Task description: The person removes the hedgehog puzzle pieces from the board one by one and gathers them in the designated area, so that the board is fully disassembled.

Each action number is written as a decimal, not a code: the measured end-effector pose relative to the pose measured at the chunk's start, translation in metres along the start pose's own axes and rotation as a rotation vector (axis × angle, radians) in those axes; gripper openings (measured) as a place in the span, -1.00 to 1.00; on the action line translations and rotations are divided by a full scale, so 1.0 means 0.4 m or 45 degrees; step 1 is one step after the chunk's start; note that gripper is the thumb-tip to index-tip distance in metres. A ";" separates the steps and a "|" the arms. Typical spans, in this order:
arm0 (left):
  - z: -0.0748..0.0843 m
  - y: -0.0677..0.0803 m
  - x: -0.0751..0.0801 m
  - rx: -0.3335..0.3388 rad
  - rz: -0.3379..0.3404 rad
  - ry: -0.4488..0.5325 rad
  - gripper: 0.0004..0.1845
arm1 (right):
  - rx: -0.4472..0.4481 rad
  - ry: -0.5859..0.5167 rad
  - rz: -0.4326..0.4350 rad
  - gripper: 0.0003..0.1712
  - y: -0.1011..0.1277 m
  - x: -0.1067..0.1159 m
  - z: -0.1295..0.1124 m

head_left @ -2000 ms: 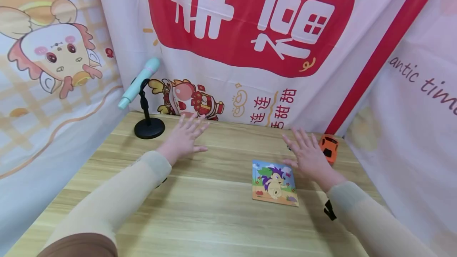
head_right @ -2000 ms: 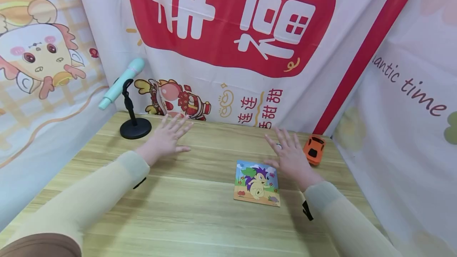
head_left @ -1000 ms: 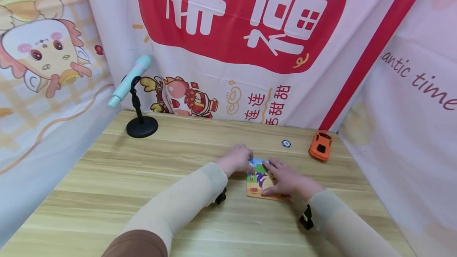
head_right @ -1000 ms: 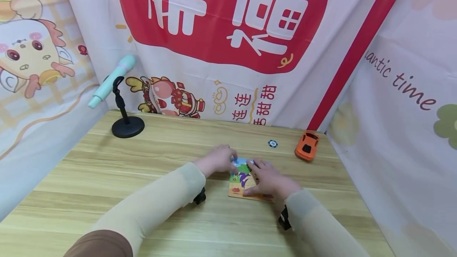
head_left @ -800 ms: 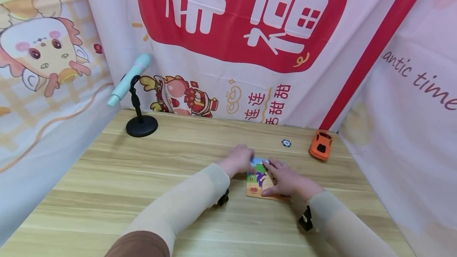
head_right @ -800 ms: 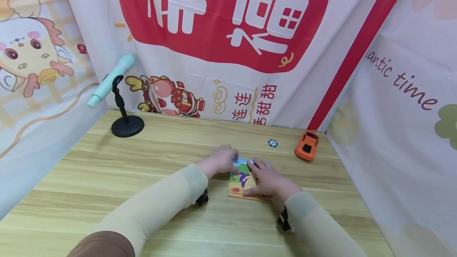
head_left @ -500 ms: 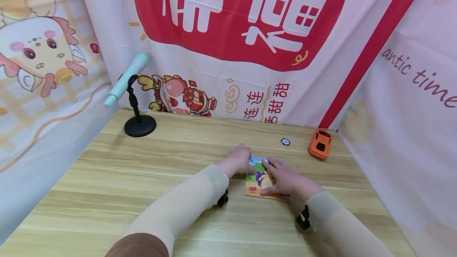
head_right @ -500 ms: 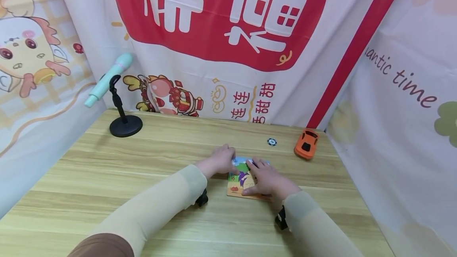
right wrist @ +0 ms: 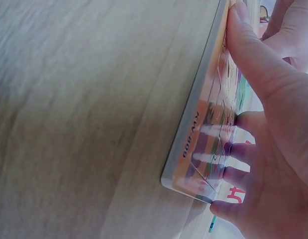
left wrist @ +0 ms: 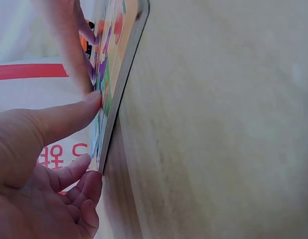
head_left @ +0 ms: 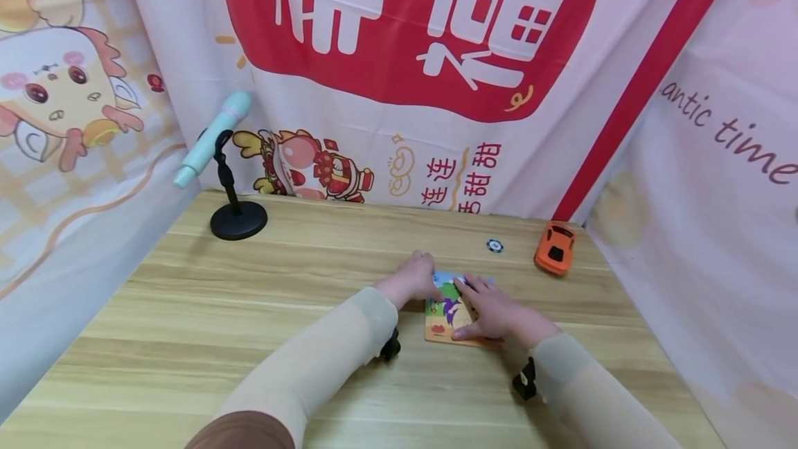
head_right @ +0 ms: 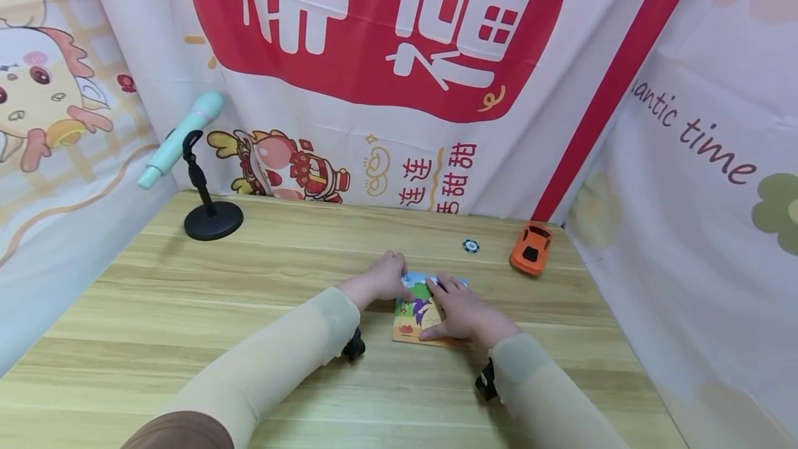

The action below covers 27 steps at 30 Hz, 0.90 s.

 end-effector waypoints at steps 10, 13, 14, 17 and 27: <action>-0.012 -0.012 -0.003 0.126 0.038 0.313 -0.65 | -0.018 0.002 -0.005 0.30 -0.003 -0.001 0.000; -0.020 -0.014 -0.002 0.164 0.062 0.400 -0.76 | -0.009 -0.003 -0.001 0.30 -0.004 0.002 -0.005; -0.024 -0.016 -0.002 0.177 0.073 0.428 -0.79 | -0.006 -0.003 -0.002 0.30 -0.003 0.002 -0.006; -0.040 -0.023 0.002 0.214 0.124 0.537 -0.87 | 0.002 -0.002 0.001 0.30 -0.003 0.004 -0.009; -0.168 -0.039 0.107 0.345 0.327 0.711 -0.86 | -0.007 0.014 -0.009 0.33 -0.002 0.000 -0.007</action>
Point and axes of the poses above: each hand's wrist, its own y-axis away from the middle knuckle, its own x-axis out of the back of the hand, z = x × y, the point moved 9 cm from there along -y, towards the middle knuckle, and after that the axes turned 14 degrees about z, right-handed, at the moved point
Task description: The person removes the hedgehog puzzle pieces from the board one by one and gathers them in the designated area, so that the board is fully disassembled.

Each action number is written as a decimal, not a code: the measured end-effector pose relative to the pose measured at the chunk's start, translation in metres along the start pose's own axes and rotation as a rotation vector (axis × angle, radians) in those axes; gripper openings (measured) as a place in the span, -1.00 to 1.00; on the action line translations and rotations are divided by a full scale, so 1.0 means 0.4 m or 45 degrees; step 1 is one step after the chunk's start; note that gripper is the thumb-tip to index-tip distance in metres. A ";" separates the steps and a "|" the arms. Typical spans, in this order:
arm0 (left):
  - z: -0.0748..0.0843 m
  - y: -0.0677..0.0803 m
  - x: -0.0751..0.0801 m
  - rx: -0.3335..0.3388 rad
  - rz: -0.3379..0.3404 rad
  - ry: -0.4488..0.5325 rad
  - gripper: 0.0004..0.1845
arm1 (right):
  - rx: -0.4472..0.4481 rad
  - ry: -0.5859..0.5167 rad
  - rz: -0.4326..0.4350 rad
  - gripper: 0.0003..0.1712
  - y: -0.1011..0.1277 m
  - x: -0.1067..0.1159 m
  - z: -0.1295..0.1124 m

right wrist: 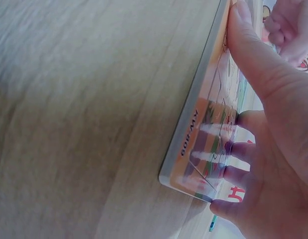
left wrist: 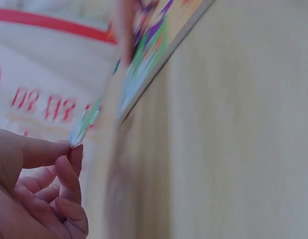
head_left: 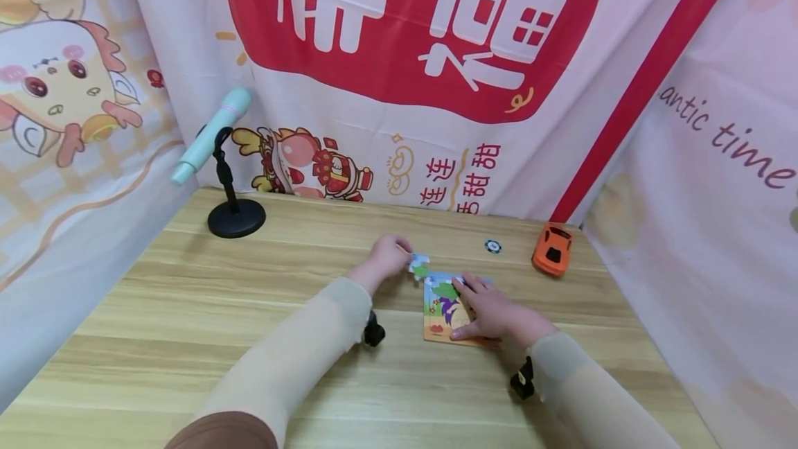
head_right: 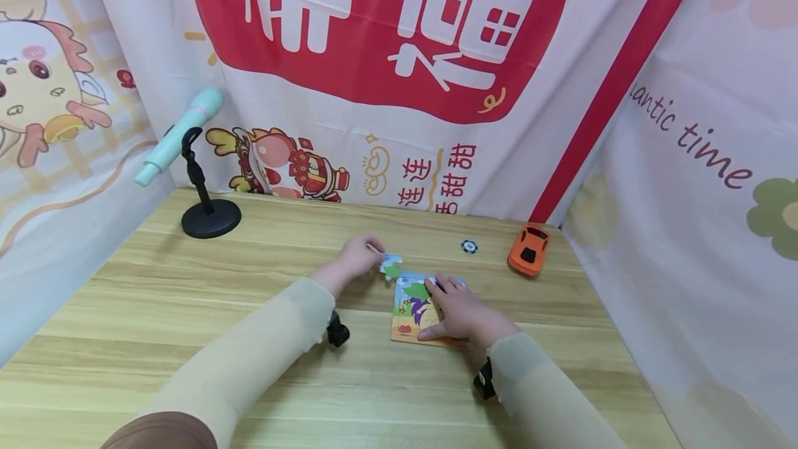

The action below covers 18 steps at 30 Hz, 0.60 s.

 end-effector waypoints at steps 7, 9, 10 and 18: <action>-0.103 -0.065 0.243 0.114 0.126 -0.119 -0.84 | -0.015 -0.005 -0.008 0.32 -0.002 -0.005 -0.001; -0.144 -0.085 0.319 0.133 0.160 -0.179 -0.84 | -0.009 -0.008 -0.006 0.32 -0.002 -0.005 -0.004; -0.162 -0.093 0.353 0.138 0.164 -0.214 -0.83 | -0.009 -0.008 -0.006 0.32 -0.001 -0.006 -0.002; -0.254 -0.085 0.570 0.206 0.204 -0.398 -0.76 | -0.008 -0.002 -0.008 0.33 -0.005 -0.012 0.003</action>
Point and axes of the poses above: each hand's wrist, its own y-axis away from the middle knuckle, its own x-axis out of the back of the hand, z = x × y, the point moved 9 cm from there along -y, towards the middle knuckle, and after that the axes turned 14 degrees about z, right-handed, at the moved point
